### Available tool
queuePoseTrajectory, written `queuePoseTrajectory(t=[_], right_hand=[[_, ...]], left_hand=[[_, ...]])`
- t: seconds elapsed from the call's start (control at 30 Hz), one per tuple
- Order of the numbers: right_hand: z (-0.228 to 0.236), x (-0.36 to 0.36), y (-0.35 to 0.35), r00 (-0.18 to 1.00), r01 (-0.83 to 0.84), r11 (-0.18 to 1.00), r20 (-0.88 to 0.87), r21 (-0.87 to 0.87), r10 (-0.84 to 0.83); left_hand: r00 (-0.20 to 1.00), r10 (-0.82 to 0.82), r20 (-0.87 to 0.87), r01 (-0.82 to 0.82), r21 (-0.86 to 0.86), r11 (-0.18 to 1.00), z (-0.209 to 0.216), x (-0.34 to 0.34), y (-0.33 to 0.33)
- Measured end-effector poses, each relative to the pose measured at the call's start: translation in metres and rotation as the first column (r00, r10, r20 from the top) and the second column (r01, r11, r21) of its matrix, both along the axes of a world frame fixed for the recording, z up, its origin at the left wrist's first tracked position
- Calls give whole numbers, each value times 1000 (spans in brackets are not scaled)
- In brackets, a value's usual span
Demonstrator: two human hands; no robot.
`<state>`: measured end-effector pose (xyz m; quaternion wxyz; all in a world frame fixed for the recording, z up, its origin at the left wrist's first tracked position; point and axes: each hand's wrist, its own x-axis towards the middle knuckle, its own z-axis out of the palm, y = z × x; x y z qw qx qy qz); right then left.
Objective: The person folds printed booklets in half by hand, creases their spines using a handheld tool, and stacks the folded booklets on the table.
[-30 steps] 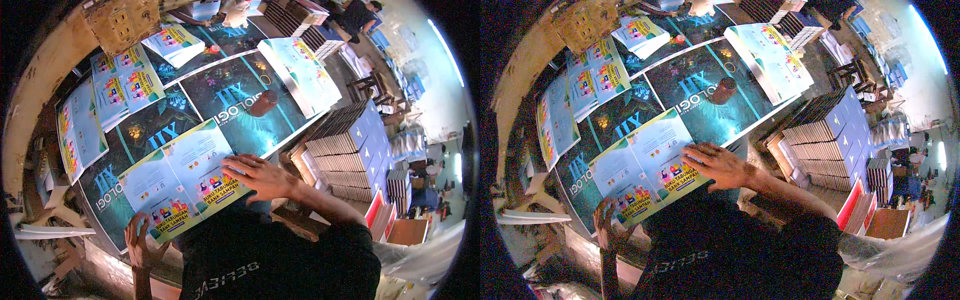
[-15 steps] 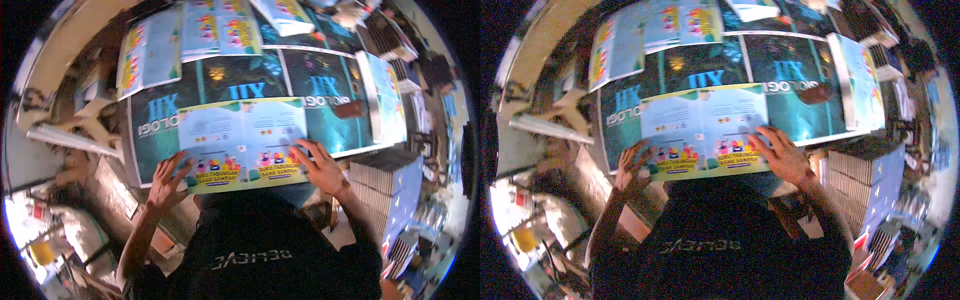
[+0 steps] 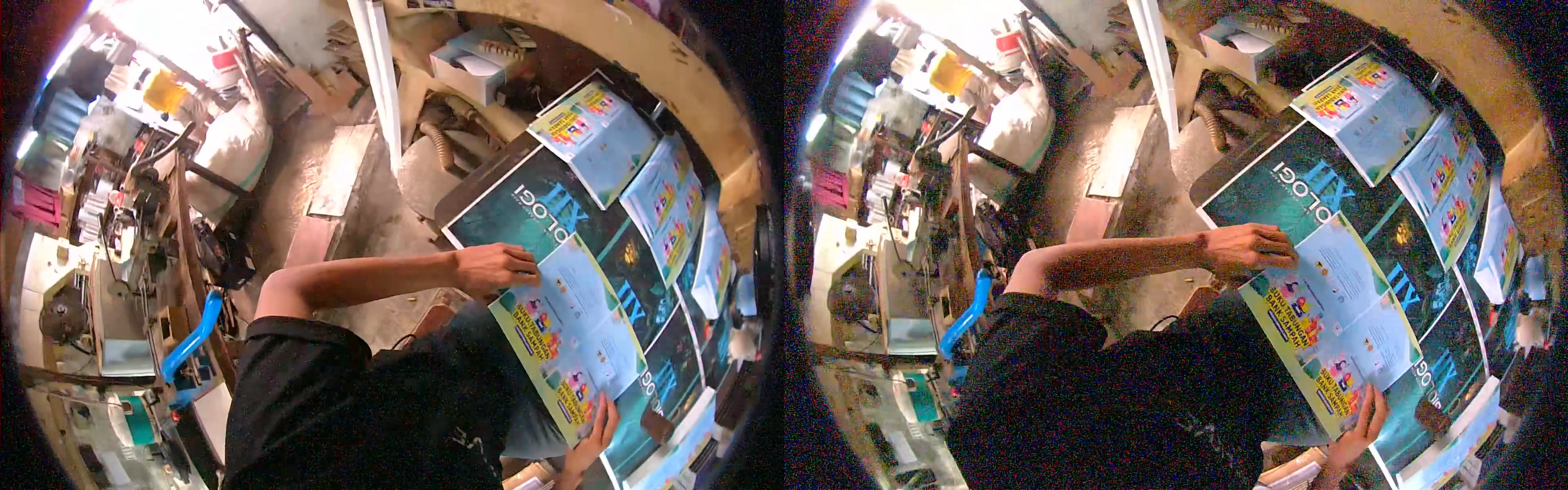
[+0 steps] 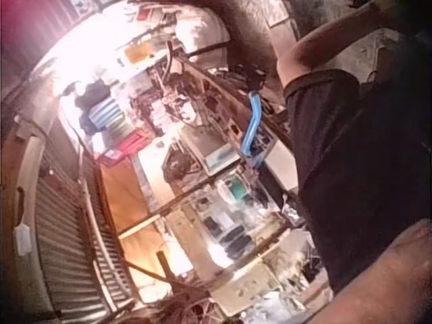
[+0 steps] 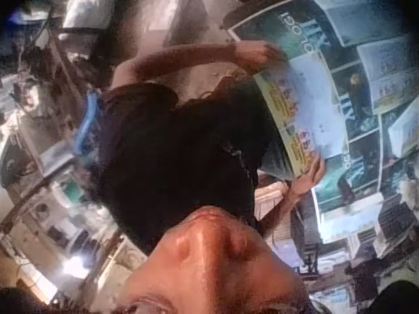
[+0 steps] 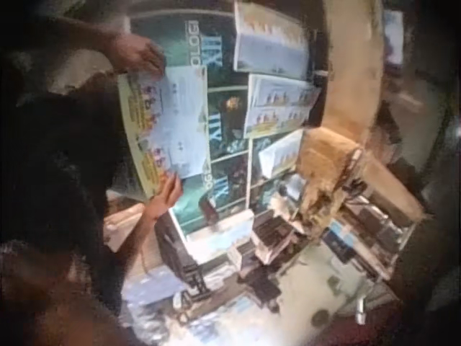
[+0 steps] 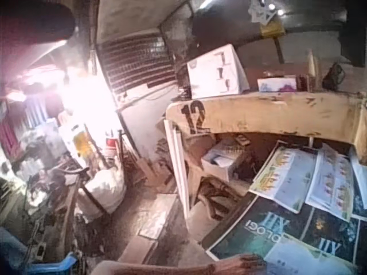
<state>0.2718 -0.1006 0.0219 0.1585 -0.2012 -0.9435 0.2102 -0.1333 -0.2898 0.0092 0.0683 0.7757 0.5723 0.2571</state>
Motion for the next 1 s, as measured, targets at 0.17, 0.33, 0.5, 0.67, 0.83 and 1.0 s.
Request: queuePoseTrajectory(t=[0.17, 0.33, 0.5, 0.67, 0.83, 1.0], right_hand=[[-5, 8, 4, 1000, 9, 1000, 5, -27, -8], [-8, 9, -4, 980, 181, 982, -79, -58, -185], [-17, 7, -3, 965, 211, 974, -139, -82, -221], [-24, 4, 1, 967, 136, 986, -205, -93, -153], [17, -25, -10, 950, 120, 981, -270, -154, -159], [12, -24, 7, 965, 140, 975, -198, -173, -174]], left_hand=[[1000, -5, -25, 6, 42, 999, 0, 8, -13], [1000, 2, 15, -4, 123, 992, -5, 16, -8], [988, 106, 109, -125, 180, 976, -9, 23, -6], [976, 129, 177, -167, 224, 960, -20, 20, -1], [964, 116, 238, -172, 231, 958, -17, 19, 5], [926, 237, 295, -249, 1, 969, -4, 22, 10]])
